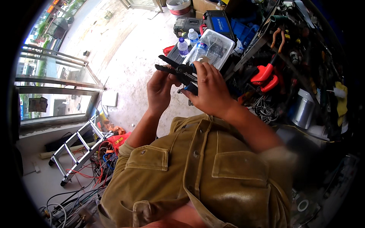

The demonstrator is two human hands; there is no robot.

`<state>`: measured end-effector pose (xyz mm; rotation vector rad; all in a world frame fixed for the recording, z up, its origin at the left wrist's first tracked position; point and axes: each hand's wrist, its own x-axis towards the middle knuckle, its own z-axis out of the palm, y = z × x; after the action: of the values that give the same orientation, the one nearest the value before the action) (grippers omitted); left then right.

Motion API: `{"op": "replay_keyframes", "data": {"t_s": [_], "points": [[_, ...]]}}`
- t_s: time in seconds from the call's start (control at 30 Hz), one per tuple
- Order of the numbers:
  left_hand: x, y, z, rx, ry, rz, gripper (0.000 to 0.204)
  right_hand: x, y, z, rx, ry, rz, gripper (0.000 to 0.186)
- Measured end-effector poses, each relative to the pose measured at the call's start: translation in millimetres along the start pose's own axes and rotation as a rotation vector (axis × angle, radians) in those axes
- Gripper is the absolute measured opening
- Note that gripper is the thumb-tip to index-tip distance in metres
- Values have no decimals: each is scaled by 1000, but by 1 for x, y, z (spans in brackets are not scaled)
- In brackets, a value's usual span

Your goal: The person retrieves a power cord from a cluttered shelf, then uses pliers to strip the insulation from the wire ends. The person handles the cord and pliers throughout the process.

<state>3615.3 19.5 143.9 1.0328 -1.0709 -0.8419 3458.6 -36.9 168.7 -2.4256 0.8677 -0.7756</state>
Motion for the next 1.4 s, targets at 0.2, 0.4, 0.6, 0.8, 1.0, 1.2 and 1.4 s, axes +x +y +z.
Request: {"op": "replay_keyframes", "data": {"t_s": [0.2, 0.4, 0.6, 0.8, 1.0, 1.2, 1.4], "points": [[-8, -3, -5, 36, 4, 3, 22, 5, -15, -6, -146, -8, -6, 71], [-10, -6, -6, 31, -27, 88, 21, 5, -18, -10, -226, -2, -31, 72], [-11, -6, -2, -106, -17, 137, 24, 7, -19, -18, -299, -17, -70, 72], [-12, -6, -8, 74, -69, 155, 28, 10, -19, -26, -421, -84, -109, 73], [-11, -2, 1, 53, 39, 163, 18, 11, -19, -27, -473, -131, -121, 70], [-13, -9, -3, 129, 32, 192, 21, 13, -17, -25, -480, -167, -141, 62], [-14, -6, -6, 193, -9, 161, 24, 11, -11, -23, -401, -194, -155, 53]]}}
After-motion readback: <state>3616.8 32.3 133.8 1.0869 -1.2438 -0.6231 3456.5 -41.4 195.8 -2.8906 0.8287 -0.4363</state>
